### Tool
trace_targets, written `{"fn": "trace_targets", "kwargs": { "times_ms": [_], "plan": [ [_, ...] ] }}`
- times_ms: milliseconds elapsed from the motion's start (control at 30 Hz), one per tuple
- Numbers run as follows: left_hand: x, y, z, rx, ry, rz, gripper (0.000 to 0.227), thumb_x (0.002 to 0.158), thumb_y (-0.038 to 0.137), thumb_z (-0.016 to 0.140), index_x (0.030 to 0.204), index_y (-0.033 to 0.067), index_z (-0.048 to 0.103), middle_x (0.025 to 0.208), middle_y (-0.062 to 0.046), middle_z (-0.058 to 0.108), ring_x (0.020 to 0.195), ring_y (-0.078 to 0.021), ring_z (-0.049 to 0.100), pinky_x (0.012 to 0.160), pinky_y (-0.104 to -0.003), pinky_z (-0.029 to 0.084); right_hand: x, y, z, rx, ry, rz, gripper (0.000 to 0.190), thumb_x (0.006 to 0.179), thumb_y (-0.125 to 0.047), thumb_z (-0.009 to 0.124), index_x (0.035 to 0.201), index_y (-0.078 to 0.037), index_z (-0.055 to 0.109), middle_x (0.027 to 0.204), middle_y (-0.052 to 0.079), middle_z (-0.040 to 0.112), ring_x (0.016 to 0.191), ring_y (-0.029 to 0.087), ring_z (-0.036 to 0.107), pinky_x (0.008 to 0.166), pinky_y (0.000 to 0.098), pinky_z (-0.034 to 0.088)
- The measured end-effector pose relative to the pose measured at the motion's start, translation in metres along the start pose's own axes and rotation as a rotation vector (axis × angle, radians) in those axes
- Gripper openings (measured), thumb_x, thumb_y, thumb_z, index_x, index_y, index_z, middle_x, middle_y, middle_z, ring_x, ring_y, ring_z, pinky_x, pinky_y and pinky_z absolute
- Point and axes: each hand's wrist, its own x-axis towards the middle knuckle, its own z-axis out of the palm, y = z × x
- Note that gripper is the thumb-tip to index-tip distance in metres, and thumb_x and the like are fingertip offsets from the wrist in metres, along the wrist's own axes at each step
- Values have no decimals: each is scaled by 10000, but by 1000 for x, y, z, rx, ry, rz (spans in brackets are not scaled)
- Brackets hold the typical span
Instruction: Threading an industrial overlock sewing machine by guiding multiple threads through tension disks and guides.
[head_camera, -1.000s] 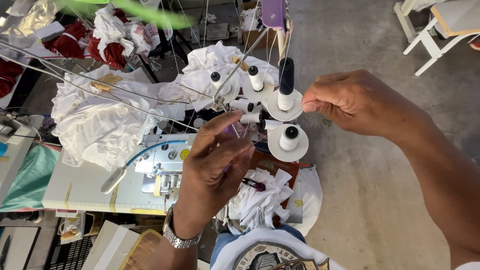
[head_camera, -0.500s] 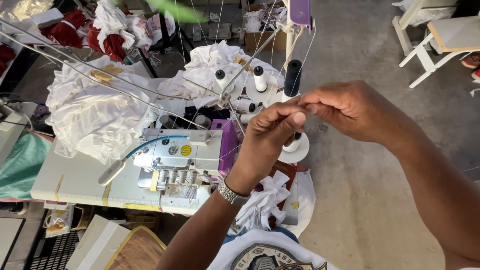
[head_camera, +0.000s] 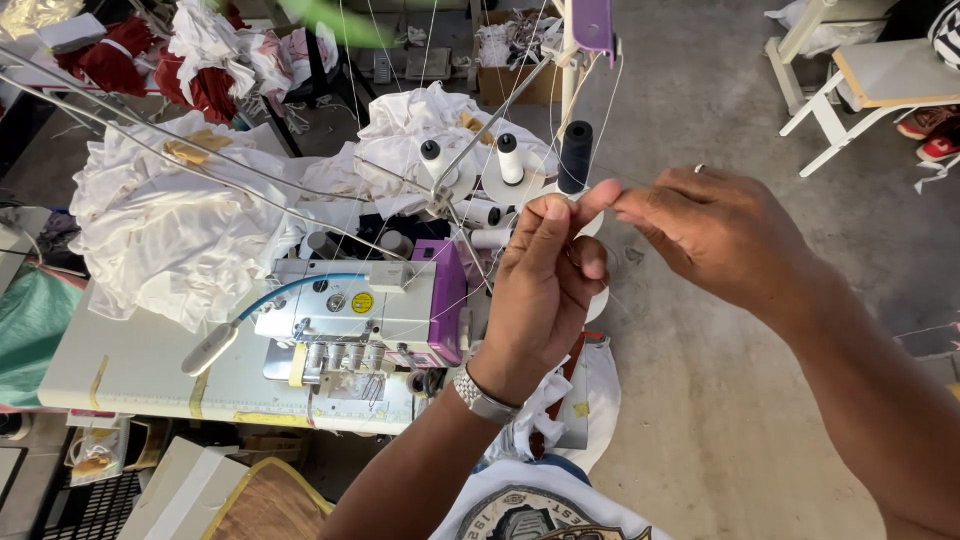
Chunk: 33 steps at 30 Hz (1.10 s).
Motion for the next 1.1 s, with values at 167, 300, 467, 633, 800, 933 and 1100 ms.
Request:
{"fn": "trace_targets", "kwargs": {
  "times_ms": [167,300,467,633,800,933,1100],
  "plan": [
    [-7,10,10,943,-207,469,88,1105,120,511,1183,138,474,1368,-124,657,895,-187,752,756,-247,585,-3,8,4,204,-77,141,123,1076,-139,626,1033,-39,685,753,41,551,614,183,519,547,323,435],
    [8,9,-3,1449,-186,645,271,1057,32,597,1300,133,530,1260,-35,708,966,-165,778,888,-280,628,0,11,7,381,-90,216,213,1080,-177,559,1021,-16,685,758,49,598,653,172,543,622,299,454],
    [14,14,-5,1458,-222,707,198,1037,14,618,1187,99,518,1061,-46,727,936,-158,755,811,-269,621,-2,10,7,394,-111,263,219,1078,-201,568,995,-30,678,738,37,581,632,164,539,602,292,438],
    [-17,30,5,1221,-247,441,280,1013,-14,596,1225,112,464,1045,-64,734,1003,-147,743,900,-261,608,-3,13,9,354,-86,273,247,1109,-195,533,982,-32,669,753,29,579,698,172,555,675,298,462],
    [-74,33,-13,1542,-514,-155,368,907,66,692,1215,109,496,814,-24,755,610,-232,701,566,-375,513,-8,28,12,276,25,251,223,1134,-127,593,1011,34,684,864,103,668,745,221,612,666,328,467],
    [-85,19,-21,1612,-505,-266,488,880,127,717,1284,162,445,1166,30,705,657,-201,698,555,-422,515,-6,26,11,318,0,264,204,1130,-126,594,1017,23,676,860,97,660,732,210,589,687,328,455],
    [-45,19,8,1254,-151,388,354,1031,150,610,1353,88,479,1359,-94,562,529,-66,417,527,-239,410,-5,15,8,328,-21,319,173,1122,-117,606,1042,11,692,821,75,627,705,190,550,663,315,434]
  ]
}}
